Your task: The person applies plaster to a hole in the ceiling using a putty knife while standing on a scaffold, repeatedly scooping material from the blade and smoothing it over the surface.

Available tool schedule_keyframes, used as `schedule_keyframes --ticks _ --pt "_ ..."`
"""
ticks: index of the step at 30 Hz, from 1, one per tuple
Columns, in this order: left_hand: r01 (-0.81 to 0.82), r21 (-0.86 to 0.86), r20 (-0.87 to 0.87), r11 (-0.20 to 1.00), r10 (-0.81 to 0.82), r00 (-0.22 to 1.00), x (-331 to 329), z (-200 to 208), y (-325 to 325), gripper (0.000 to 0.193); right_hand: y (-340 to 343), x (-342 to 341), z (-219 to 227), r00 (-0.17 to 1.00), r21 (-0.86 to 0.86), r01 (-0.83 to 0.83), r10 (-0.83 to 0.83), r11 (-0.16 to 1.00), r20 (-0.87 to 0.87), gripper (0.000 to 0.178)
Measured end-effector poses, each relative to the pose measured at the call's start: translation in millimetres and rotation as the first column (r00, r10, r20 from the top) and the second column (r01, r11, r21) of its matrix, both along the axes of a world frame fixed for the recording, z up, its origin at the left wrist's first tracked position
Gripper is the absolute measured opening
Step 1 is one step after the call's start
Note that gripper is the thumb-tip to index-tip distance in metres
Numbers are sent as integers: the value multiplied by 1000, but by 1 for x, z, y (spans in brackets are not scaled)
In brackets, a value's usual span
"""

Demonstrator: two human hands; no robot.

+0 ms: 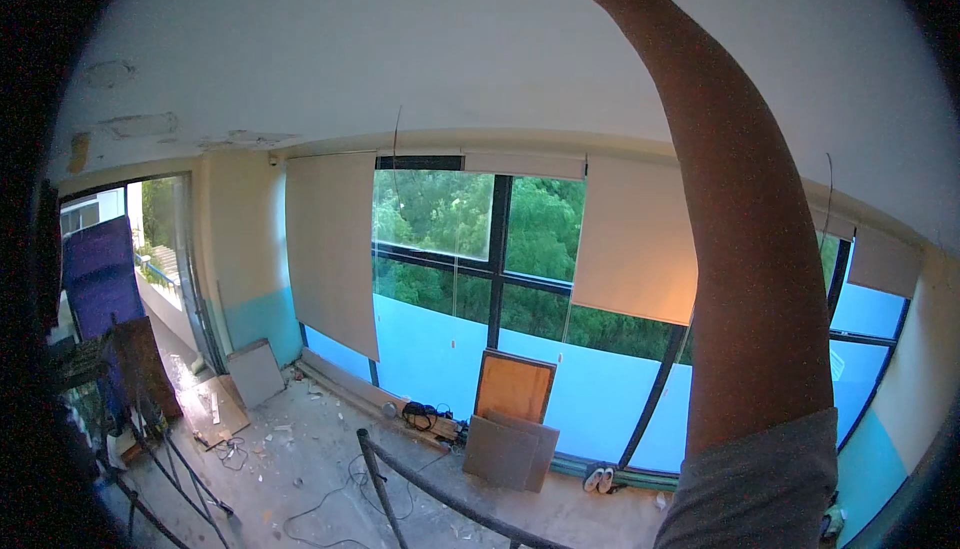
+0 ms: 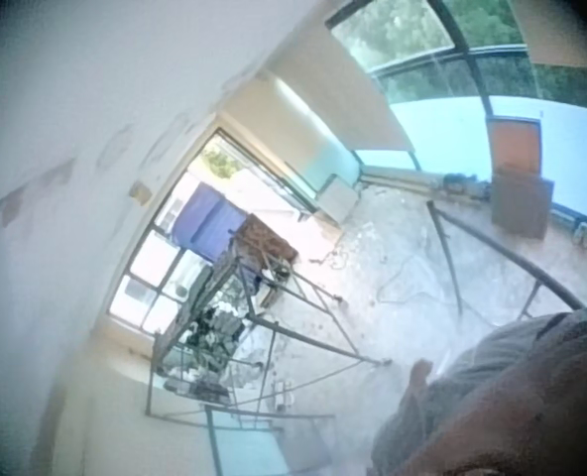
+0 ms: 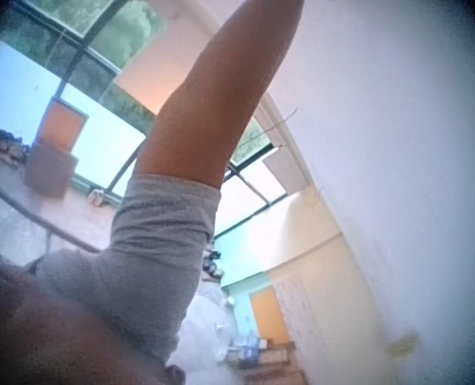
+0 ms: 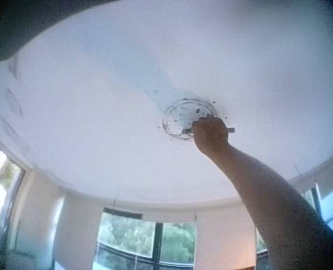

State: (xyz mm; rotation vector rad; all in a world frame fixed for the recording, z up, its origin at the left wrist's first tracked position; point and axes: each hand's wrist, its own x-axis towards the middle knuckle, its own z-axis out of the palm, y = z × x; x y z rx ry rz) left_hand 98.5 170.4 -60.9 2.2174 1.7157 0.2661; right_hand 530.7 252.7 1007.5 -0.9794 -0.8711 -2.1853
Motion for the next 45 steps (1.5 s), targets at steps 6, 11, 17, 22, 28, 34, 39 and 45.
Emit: schedule_keyframes --ticks 6,11,17,22,28,34,39,45 --pt "-10 46 14 999 9 1000 1 -6 -17 21 -5 -17 4 994 -42 71 -74 997 -79 17" --pt "53 119 -55 991 -47 997 -3 -18 -20 21 -5 -3 13 940 -96 -82 44 992 -339 16" --pt "31 98 395 995 -68 916 -13 -21 -39 21 -2 3 24 954 -109 -7 -26 994 -299 17" --pt "-210 52 115 976 203 972 2 14 -29 23 -3 26 35 957 -136 -144 103 980 -272 19" --pt "-189 -154 242 970 223 944 15 38 -9 27 -14 -19 12 928 -291 77 -176 954 -330 25" --pt "-178 -209 324 962 240 915 22 43 27 31 6 4 26 952 -56 -236 220 970 -215 21" --pt "-214 -160 307 964 255 917 25 51 19 32 4 12 31 983 -152 -16 -13 988 -186 21" --pt "-158 -124 218 980 182 959 16 43 25 32 18 35 34 919 -113 -246 194 963 -344 27"
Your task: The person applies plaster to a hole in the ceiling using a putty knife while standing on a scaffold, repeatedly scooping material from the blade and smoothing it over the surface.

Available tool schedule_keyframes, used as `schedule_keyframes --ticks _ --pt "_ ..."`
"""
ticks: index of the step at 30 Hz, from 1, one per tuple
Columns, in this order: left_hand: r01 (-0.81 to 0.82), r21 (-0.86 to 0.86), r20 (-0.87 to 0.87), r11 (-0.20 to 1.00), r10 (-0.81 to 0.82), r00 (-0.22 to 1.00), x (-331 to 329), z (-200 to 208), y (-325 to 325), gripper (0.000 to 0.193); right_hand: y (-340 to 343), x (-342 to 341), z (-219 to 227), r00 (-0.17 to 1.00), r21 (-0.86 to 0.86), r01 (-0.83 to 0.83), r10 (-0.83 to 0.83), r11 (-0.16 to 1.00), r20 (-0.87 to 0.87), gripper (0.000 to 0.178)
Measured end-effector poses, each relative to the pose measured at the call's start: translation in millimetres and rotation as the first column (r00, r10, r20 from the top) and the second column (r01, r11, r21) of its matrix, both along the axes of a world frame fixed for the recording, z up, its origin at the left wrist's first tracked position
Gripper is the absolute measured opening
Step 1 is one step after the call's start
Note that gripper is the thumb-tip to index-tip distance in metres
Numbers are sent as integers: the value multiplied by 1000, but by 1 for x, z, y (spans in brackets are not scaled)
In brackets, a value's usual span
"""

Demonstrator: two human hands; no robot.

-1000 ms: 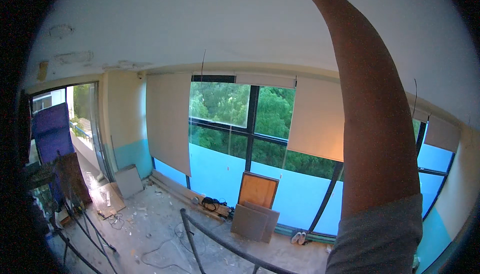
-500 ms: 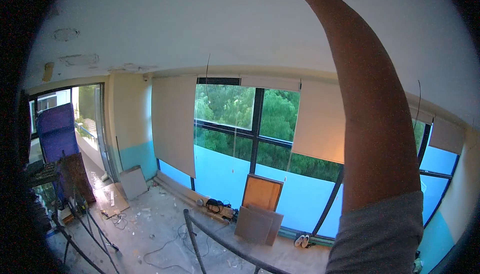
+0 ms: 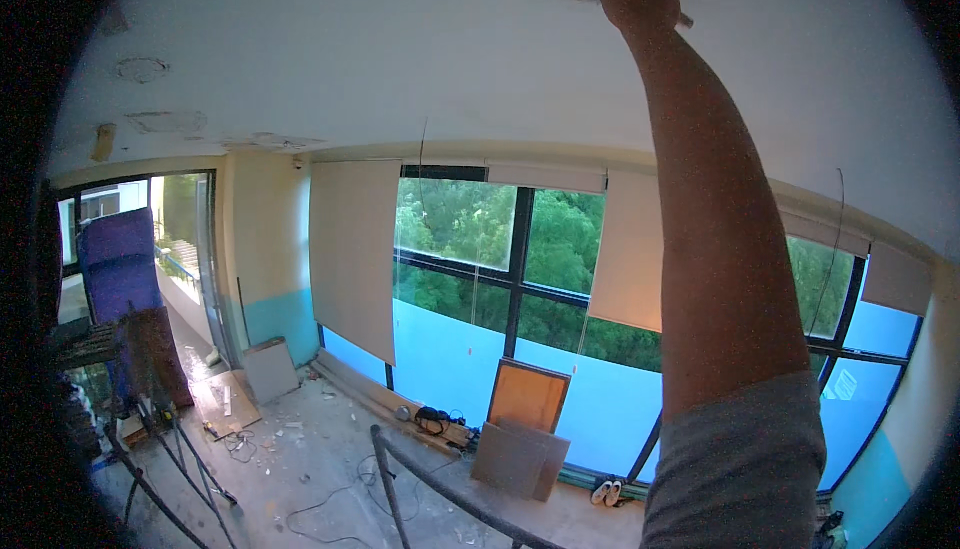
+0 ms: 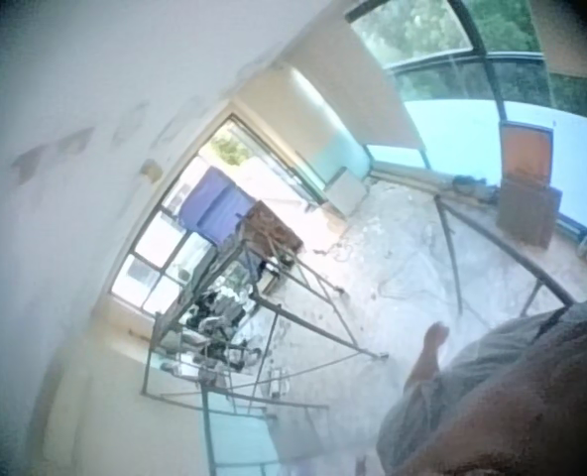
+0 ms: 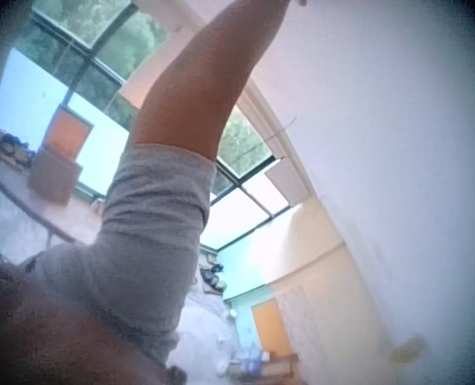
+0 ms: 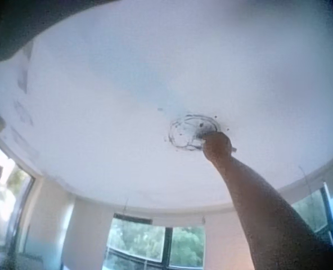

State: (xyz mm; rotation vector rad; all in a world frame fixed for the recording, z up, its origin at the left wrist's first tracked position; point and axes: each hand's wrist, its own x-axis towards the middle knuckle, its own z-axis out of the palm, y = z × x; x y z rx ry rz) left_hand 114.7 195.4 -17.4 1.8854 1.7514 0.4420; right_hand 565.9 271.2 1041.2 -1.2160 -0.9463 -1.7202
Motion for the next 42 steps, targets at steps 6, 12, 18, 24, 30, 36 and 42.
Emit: schedule_keyframes --ticks 6,12,18,24,30,36,42 --pt "73 105 -177 992 -54 983 1 -4 6 32 5 7 10 955 152 105 -142 983 261 18" --pt "-50 -63 -11 997 49 999 15 11 3 38 5 7 1 1000 -82 8 -7 997 24 33" --pt "-79 -34 36 996 80 996 4 -23 -16 44 -1 -8 -5 994 -134 67 -77 989 -73 39" --pt "-61 -86 73 994 68 995 30 60 9 39 17 31 -17 981 59 -104 93 993 169 33" --pt "155 204 -92 967 -138 986 6 -35 23 34 29 -2 -30 968 -103 -170 147 980 -203 33" --pt "-57 305 107 951 25 994 74 118 54 30 84 29 -101 970 -301 -243 222 922 -101 25" --pt "198 295 68 935 -228 971 108 277 87 32 143 21 -347 907 -666 -288 419 688 40 38"
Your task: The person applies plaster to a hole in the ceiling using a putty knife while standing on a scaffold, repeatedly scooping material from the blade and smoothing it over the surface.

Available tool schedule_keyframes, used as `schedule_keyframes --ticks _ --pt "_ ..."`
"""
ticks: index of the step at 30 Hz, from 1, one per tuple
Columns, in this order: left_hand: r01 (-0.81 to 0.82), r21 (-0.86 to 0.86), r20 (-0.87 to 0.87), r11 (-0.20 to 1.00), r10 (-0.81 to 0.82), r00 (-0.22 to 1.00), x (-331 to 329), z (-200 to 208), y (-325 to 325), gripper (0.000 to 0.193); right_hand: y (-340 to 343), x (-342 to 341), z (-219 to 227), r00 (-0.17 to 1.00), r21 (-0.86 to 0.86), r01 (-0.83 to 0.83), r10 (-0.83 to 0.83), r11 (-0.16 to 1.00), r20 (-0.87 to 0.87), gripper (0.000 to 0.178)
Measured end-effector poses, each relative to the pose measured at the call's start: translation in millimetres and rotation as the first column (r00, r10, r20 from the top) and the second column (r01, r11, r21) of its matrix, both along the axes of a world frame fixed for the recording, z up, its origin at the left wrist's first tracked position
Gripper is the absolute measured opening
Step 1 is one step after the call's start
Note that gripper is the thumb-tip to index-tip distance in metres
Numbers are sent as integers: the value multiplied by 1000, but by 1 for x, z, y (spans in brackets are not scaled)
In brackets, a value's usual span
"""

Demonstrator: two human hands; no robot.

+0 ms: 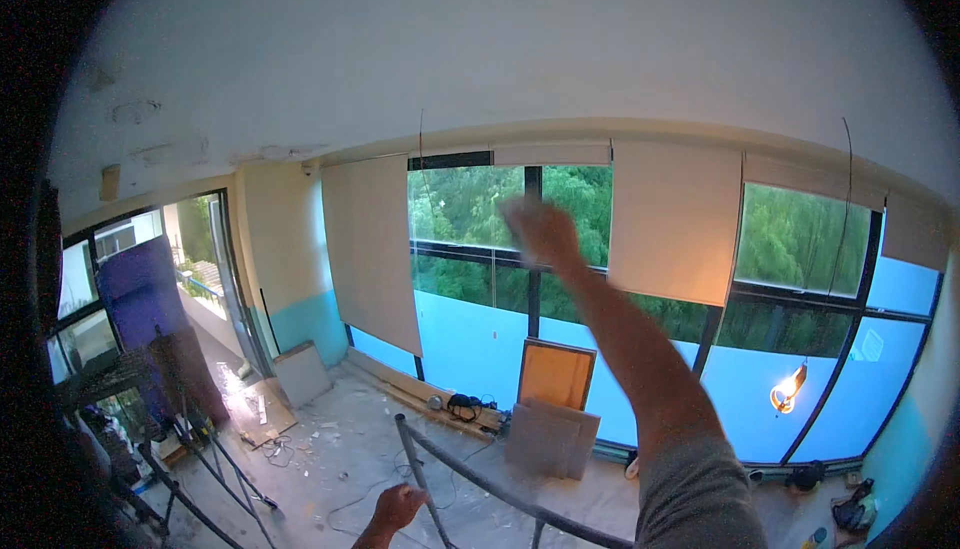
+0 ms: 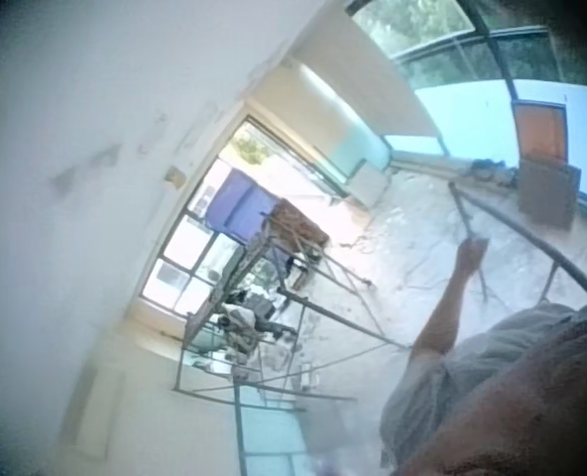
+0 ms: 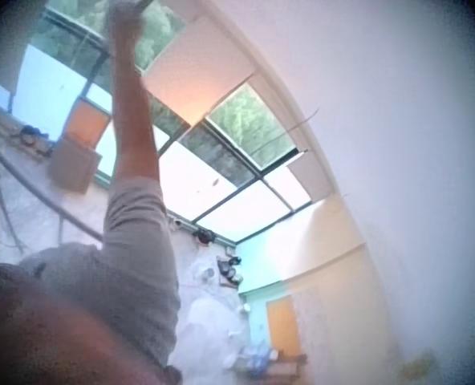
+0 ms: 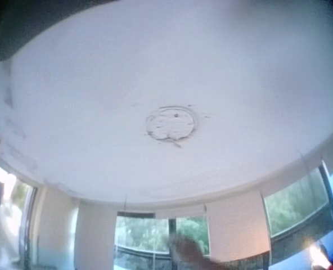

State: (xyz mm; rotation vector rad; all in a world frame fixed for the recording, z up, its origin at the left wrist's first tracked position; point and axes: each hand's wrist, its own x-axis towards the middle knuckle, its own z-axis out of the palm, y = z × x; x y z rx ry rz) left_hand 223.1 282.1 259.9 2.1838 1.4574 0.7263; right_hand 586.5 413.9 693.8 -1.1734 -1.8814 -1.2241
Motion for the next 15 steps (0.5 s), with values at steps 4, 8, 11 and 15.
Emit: schedule_keyframes --ticks 4,8,11,15 --pt "53 -27 266 998 -44 963 43 71 12 47 0 -24 -227 568 -349 -586 63 732 -820 35" --pt "212 -209 479 955 -89 873 70 64 19 57 -89 -97 -366 489 -491 -683 -160 541 -857 35" --pt "263 -71 267 962 -235 935 89 90 -17 61 -128 -105 -379 681 -539 -649 94 537 -726 33" --pt "412 36 333 910 -400 854 89 21 15 43 -139 -102 -416 375 -348 -916 119 201 -919 37"
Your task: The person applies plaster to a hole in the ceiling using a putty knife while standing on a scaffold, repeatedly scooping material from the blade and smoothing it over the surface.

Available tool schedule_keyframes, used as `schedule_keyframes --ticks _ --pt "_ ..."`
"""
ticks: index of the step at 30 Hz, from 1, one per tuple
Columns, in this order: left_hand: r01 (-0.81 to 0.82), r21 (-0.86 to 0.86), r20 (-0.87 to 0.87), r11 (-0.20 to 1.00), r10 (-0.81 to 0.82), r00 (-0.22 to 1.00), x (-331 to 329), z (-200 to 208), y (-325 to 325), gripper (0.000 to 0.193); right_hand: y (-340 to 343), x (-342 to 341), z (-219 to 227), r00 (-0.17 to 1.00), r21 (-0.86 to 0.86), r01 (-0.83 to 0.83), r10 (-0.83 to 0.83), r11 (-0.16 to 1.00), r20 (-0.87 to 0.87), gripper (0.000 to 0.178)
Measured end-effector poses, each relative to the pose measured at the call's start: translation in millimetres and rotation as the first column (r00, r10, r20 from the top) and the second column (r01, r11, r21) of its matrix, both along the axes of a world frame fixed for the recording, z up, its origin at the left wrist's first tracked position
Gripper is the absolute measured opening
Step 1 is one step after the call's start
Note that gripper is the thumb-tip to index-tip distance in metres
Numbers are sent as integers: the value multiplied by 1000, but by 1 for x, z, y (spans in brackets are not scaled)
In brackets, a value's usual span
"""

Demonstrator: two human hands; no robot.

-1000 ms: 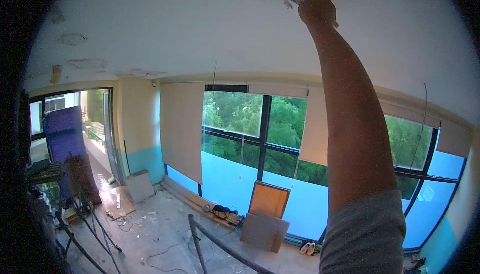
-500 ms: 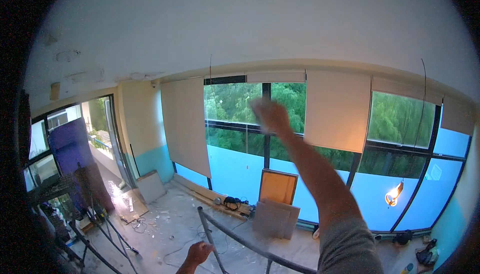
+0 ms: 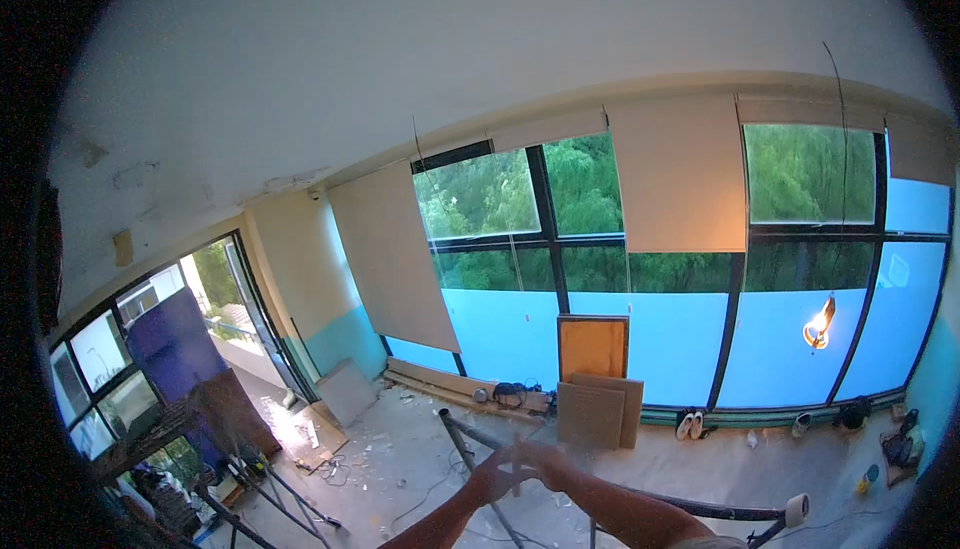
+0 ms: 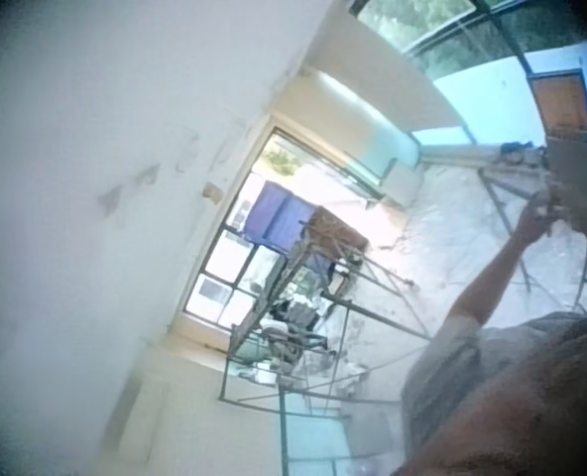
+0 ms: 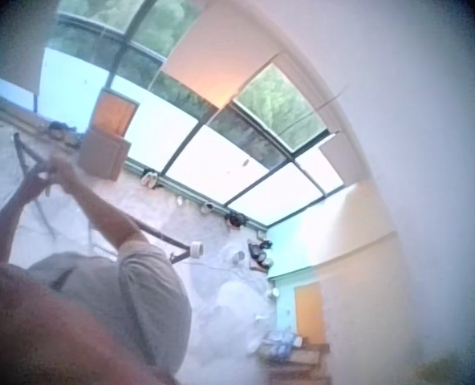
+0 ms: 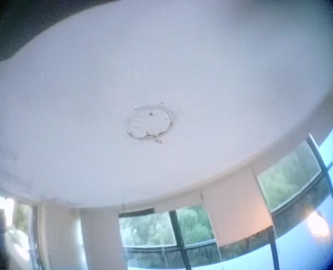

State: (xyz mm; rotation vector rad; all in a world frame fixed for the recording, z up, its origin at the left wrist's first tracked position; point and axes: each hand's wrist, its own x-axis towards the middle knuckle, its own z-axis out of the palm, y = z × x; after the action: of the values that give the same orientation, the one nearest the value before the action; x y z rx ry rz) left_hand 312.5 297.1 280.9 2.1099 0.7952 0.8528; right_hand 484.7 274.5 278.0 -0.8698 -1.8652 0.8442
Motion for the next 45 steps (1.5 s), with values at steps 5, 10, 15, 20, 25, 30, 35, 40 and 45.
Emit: schedule_keyframes --ticks 5,10,15,20,25,30,35,40,45 --pt "-113 525 -174 844 236 956 5 28 17 23 -19 10 28 751 -590 -380 -135 712 -647 49" --pt "-362 581 -36 729 467 883 -11 211 38 22 -32 94 -24 848 1 508 -500 861 175 66" --pt "-473 874 374 109 471 799 -11 439 36 29 -67 204 -165 492 -420 784 -45 457 869 85" --pt "-239 899 437 -368 700 564 1 616 -13 21 -91 208 -172 526 -535 734 147 418 837 72" --pt "-201 842 525 -500 675 519 43 692 -34 22 -105 209 -150 575 -519 709 36 477 818 64" --pt "-156 801 577 -577 678 456 69 727 -37 29 -101 210 -135 582 -506 711 -4 489 813 55" --pt "-106 807 583 -581 756 296 92 731 -35 32 -104 215 -149 588 -484 698 -37 527 808 53" --pt "-10 750 620 -661 698 359 88 740 -32 32 -99 215 -138 630 -540 676 -13 501 776 54" --pt "80 809 547 -582 796 258 100 741 -38 31 -104 216 -140 679 -557 638 -48 532 732 55"
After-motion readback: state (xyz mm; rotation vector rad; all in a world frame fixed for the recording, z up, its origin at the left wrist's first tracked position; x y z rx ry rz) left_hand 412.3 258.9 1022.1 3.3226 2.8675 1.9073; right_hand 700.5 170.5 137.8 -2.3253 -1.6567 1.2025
